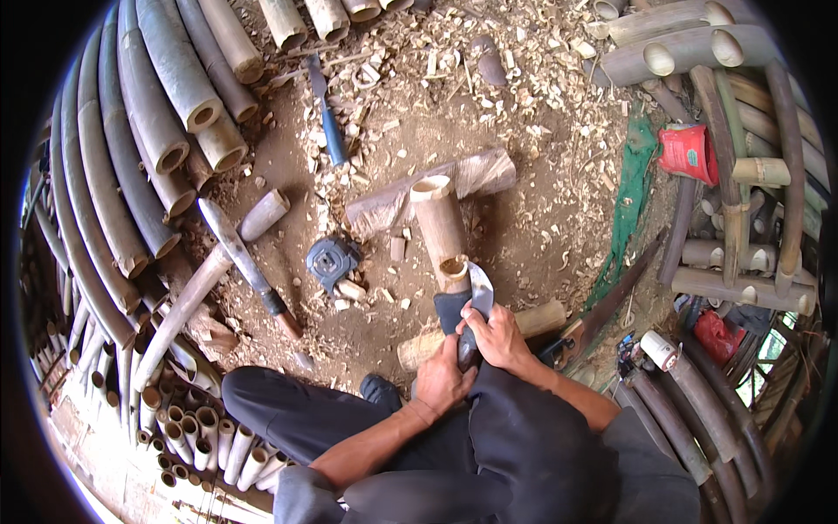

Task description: The person sits on the ground and uses a knife to carve and smooth the ends of bamboo segments. They use a wooden mallet to tap the bamboo pieces and a hand saw to cut them to size. The person handles multiple bamboo pieces, shaping them one by one.

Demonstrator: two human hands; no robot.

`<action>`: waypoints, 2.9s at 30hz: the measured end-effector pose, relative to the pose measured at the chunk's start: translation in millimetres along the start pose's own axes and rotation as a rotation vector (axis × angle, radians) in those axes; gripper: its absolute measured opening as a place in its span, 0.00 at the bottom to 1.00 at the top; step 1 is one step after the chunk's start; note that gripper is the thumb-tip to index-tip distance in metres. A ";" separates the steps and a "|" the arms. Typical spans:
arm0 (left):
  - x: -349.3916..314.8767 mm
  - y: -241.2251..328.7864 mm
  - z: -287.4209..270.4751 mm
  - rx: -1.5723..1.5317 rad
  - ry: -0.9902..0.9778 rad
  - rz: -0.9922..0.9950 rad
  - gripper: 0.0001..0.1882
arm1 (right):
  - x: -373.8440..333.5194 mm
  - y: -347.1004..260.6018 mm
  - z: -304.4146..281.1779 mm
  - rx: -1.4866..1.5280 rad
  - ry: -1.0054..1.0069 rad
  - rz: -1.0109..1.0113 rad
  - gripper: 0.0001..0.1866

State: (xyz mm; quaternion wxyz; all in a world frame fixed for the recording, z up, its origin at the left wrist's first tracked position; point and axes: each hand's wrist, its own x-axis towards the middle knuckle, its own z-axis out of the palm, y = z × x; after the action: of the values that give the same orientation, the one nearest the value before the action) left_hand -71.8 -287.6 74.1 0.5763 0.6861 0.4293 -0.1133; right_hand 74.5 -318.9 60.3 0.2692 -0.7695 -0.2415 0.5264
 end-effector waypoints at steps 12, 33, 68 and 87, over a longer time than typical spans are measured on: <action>48.2 -3.2 -138.9 0.628 -0.048 0.025 0.19 | 36.3 -41.6 33.4 1.091 -0.373 0.261 0.12; 49.6 26.9 -135.9 -0.318 -0.381 -0.211 0.55 | -6.6 -27.2 -47.7 0.970 -0.162 0.043 0.21; 74.7 41.1 -15.5 -0.684 -0.085 -0.298 0.32 | 8.5 -14.6 -66.0 -0.385 -0.193 -0.131 0.21; 90.1 41.1 -11.1 -1.265 0.097 -0.482 0.15 | 42.9 -90.1 -77.6 -0.799 -0.400 -0.183 0.17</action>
State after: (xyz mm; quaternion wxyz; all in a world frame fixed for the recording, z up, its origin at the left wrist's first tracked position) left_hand 8.6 -235.1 47.6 0.8055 0.1065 0.5793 0.0654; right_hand 153.7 -236.6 114.6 -0.0553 -0.6718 -0.5399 0.5042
